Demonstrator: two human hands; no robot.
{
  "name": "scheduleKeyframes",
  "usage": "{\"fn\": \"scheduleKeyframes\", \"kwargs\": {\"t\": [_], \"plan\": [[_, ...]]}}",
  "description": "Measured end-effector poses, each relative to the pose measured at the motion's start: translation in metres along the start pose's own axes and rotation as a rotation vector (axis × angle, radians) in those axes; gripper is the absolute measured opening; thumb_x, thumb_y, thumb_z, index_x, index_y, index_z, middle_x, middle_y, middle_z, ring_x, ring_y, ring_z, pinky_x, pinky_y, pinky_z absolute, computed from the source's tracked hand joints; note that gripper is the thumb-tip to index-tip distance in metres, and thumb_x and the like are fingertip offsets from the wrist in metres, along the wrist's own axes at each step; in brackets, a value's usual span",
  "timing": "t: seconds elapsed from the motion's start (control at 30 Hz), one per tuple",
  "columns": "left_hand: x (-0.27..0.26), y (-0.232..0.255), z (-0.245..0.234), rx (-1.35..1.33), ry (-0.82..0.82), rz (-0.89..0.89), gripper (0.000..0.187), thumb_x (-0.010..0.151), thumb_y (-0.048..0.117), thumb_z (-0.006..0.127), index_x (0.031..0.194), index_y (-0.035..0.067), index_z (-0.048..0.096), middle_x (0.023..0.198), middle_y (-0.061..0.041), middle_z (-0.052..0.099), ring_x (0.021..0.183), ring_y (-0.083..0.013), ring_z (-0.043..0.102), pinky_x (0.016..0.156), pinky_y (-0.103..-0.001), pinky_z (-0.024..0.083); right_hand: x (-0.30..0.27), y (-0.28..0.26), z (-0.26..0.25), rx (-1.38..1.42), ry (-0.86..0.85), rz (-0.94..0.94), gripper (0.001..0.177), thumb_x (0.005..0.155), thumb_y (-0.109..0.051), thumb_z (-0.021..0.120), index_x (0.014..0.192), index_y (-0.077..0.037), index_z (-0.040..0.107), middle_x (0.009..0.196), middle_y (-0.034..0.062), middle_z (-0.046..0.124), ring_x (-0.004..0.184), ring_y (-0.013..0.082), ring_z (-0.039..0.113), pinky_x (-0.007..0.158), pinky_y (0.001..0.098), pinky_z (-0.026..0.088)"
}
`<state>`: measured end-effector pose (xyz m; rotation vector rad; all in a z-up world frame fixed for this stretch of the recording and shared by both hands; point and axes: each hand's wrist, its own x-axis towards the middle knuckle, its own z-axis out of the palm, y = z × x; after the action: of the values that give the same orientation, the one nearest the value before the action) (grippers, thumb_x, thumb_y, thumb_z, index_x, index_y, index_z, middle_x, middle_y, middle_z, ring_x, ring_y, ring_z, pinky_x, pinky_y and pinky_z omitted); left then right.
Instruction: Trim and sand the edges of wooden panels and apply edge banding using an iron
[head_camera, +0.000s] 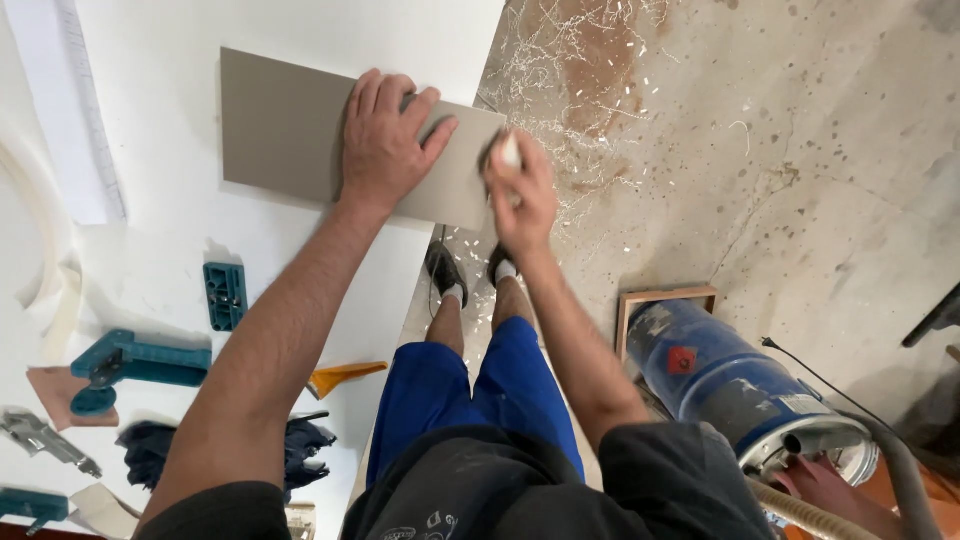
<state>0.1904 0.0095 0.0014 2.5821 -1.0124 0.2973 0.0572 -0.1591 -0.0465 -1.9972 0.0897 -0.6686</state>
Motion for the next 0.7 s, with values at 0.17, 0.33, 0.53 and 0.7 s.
{"fn": "scheduleKeyframes", "kwargs": {"t": [0.17, 0.33, 0.53, 0.7], "plan": [[-0.002, -0.002, 0.001, 0.007, -0.025, 0.006, 0.034, 0.103, 0.042, 0.076, 0.116, 0.011, 0.071, 0.104, -0.009, 0.056, 0.098, -0.0284, 0.056, 0.107, -0.048, 0.045, -0.04, -0.009, -0.005, 0.087, -0.02, 0.012, 0.02, 0.097, -0.011, 0.073, 0.117, -0.011, 0.071, 0.136, 0.0226, 0.061, 0.124, 0.0391, 0.061, 0.107, 0.0507, 0.05], [0.0, -0.001, 0.003, 0.014, -0.032, -0.015, 0.034, 0.103, 0.043, 0.075, 0.116, 0.012, 0.071, 0.105, -0.009, 0.057, 0.1, -0.0292, 0.057, 0.108, -0.048, 0.045, -0.059, -0.002, 0.001, 0.125, 0.036, 0.028, 0.02, 0.095, -0.01, 0.073, 0.115, -0.012, 0.07, 0.142, 0.0208, 0.057, 0.131, 0.0388, 0.057, 0.114, 0.0534, 0.052], [-0.003, -0.002, 0.004, 0.008, -0.069, 0.0, 0.037, 0.104, 0.044, 0.075, 0.119, 0.01, 0.069, 0.107, -0.009, 0.055, 0.101, -0.0275, 0.056, 0.11, -0.049, 0.045, -0.046, 0.004, 0.001, 0.089, 0.03, -0.031, 0.021, 0.095, -0.012, 0.075, 0.115, -0.012, 0.071, 0.136, 0.021, 0.062, 0.124, 0.037, 0.061, 0.107, 0.0508, 0.053], [0.002, 0.001, -0.002, 0.002, 0.021, 0.03, 0.033, 0.103, 0.038, 0.078, 0.114, 0.009, 0.07, 0.104, -0.01, 0.056, 0.096, -0.0297, 0.057, 0.106, -0.049, 0.047, -0.053, -0.034, -0.011, 0.005, -0.017, -0.077, 0.016, 0.096, -0.008, 0.072, 0.111, -0.01, 0.07, 0.12, 0.025, 0.067, 0.105, 0.036, 0.064, 0.09, 0.0458, 0.05]]}}
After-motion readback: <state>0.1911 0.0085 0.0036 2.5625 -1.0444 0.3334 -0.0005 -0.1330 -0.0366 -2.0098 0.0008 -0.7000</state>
